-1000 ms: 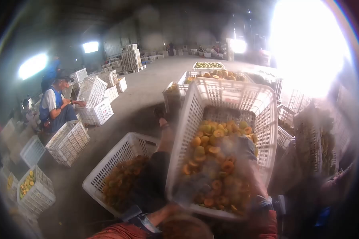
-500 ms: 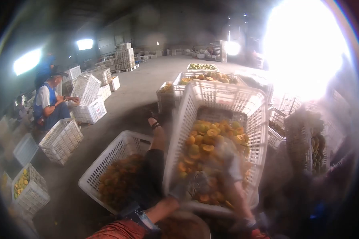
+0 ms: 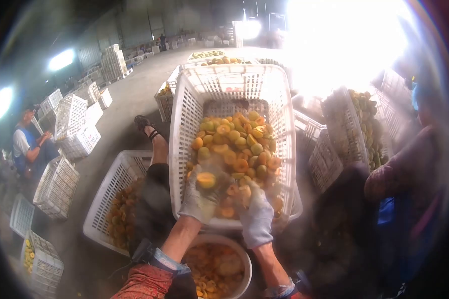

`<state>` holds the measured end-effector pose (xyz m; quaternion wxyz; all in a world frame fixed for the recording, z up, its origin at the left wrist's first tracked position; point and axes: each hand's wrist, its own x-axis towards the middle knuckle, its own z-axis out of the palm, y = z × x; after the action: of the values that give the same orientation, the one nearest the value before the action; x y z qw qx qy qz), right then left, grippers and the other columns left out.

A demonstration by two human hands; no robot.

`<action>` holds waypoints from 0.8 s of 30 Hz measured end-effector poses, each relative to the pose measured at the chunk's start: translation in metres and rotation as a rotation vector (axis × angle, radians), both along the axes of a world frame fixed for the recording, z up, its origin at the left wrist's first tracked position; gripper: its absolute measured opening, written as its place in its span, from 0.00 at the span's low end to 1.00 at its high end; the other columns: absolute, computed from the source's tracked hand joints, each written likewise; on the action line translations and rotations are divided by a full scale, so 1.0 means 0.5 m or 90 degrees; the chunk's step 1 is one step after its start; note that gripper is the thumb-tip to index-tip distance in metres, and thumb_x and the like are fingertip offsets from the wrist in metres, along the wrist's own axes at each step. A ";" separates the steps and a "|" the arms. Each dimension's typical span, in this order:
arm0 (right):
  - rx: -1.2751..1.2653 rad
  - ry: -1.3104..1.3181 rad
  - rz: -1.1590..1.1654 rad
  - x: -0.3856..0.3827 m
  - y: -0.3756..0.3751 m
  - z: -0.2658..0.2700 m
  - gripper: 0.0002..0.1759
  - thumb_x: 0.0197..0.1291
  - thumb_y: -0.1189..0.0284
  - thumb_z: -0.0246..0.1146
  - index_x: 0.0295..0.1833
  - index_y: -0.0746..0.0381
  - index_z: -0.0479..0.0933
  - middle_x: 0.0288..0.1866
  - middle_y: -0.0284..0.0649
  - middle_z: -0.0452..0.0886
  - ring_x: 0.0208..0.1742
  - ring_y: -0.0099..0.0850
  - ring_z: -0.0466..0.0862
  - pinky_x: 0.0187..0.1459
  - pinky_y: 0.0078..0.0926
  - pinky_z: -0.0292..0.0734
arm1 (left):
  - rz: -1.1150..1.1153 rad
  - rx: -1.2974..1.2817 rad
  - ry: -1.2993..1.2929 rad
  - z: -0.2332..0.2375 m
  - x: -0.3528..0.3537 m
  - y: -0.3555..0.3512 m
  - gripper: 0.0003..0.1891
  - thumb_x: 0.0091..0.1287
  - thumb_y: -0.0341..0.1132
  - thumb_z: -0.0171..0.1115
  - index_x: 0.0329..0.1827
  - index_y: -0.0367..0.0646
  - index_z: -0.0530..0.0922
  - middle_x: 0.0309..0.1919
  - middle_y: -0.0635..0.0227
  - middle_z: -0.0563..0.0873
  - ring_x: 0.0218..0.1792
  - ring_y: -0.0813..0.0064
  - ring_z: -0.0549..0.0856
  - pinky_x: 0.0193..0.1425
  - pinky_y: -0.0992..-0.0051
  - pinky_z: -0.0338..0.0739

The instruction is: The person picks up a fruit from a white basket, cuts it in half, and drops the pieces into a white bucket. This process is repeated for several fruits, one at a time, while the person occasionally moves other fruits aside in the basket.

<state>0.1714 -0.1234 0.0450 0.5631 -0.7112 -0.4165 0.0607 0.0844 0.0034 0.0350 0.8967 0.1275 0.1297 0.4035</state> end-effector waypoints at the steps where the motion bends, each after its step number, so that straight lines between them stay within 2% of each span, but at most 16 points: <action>1: -0.059 -0.043 -0.019 0.003 -0.010 -0.007 0.26 0.47 0.79 0.69 0.55 0.63 0.73 0.47 0.47 0.82 0.49 0.38 0.83 0.49 0.32 0.77 | 0.024 0.043 0.002 0.008 0.003 -0.001 0.20 0.69 0.46 0.56 0.58 0.46 0.70 0.44 0.62 0.78 0.42 0.61 0.83 0.48 0.59 0.81; 3: -0.070 -0.041 0.028 -0.006 -0.023 -0.022 0.26 0.48 0.79 0.68 0.56 0.63 0.73 0.47 0.48 0.81 0.49 0.42 0.83 0.49 0.33 0.76 | 0.038 0.051 0.063 0.025 0.006 -0.015 0.19 0.69 0.47 0.55 0.57 0.46 0.71 0.44 0.62 0.79 0.40 0.62 0.83 0.48 0.61 0.81; 5: -0.069 -0.164 0.039 -0.020 -0.025 -0.044 0.25 0.49 0.78 0.67 0.56 0.63 0.72 0.46 0.50 0.80 0.49 0.46 0.82 0.49 0.34 0.76 | 0.052 0.058 0.122 0.040 0.001 -0.033 0.19 0.70 0.48 0.53 0.56 0.45 0.72 0.44 0.63 0.79 0.39 0.64 0.84 0.48 0.63 0.82; 8: -0.052 -0.130 0.048 -0.039 -0.025 -0.048 0.21 0.49 0.79 0.64 0.52 0.63 0.72 0.42 0.51 0.79 0.44 0.50 0.80 0.45 0.38 0.76 | 0.003 0.105 0.214 0.049 -0.002 -0.043 0.21 0.72 0.51 0.49 0.54 0.44 0.75 0.42 0.63 0.82 0.37 0.67 0.84 0.46 0.68 0.81; 10: -0.025 -0.108 0.040 -0.050 -0.016 -0.050 0.19 0.49 0.81 0.62 0.49 0.62 0.71 0.37 0.51 0.78 0.42 0.52 0.79 0.41 0.42 0.75 | 0.001 0.242 0.271 0.047 -0.004 -0.046 0.24 0.73 0.53 0.44 0.50 0.41 0.76 0.37 0.63 0.83 0.35 0.71 0.84 0.45 0.73 0.80; 14: -0.005 -0.082 0.021 -0.063 0.007 -0.045 0.17 0.50 0.81 0.62 0.47 0.61 0.71 0.33 0.51 0.79 0.39 0.53 0.79 0.38 0.43 0.75 | 0.036 0.329 0.296 0.057 -0.004 -0.058 0.24 0.73 0.52 0.46 0.47 0.37 0.77 0.37 0.65 0.84 0.36 0.76 0.84 0.39 0.76 0.80; 16: -0.038 -0.078 0.007 -0.065 0.020 -0.051 0.15 0.51 0.81 0.62 0.45 0.61 0.70 0.29 0.50 0.79 0.35 0.54 0.80 0.35 0.43 0.74 | 0.102 0.327 0.325 0.058 -0.005 -0.059 0.24 0.74 0.52 0.45 0.47 0.36 0.78 0.37 0.65 0.84 0.37 0.79 0.83 0.41 0.79 0.79; 19: -0.030 -0.100 0.029 -0.062 0.019 -0.049 0.14 0.52 0.80 0.62 0.44 0.60 0.70 0.27 0.50 0.79 0.32 0.54 0.79 0.32 0.44 0.74 | 0.111 0.377 0.386 0.057 -0.008 -0.061 0.27 0.75 0.52 0.41 0.47 0.35 0.79 0.39 0.65 0.84 0.38 0.79 0.82 0.45 0.79 0.78; 23: -0.059 -0.098 0.025 -0.055 0.006 -0.045 0.15 0.51 0.80 0.62 0.45 0.61 0.70 0.27 0.52 0.78 0.33 0.56 0.78 0.33 0.45 0.73 | 0.105 0.386 0.414 0.041 0.002 -0.062 0.26 0.76 0.51 0.42 0.47 0.35 0.79 0.39 0.66 0.84 0.38 0.80 0.82 0.46 0.80 0.77; 24: -0.050 -0.131 0.020 -0.051 0.005 -0.046 0.15 0.52 0.81 0.62 0.46 0.61 0.70 0.26 0.49 0.78 0.29 0.50 0.79 0.30 0.41 0.73 | 0.157 0.445 0.425 0.023 0.009 -0.056 0.25 0.75 0.50 0.43 0.47 0.35 0.79 0.39 0.66 0.84 0.39 0.80 0.82 0.45 0.80 0.77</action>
<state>0.1457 -0.1208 0.0219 0.4882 -0.7284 -0.4805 0.0127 0.0889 -0.0244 0.0466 0.6554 0.5265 0.2808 0.4630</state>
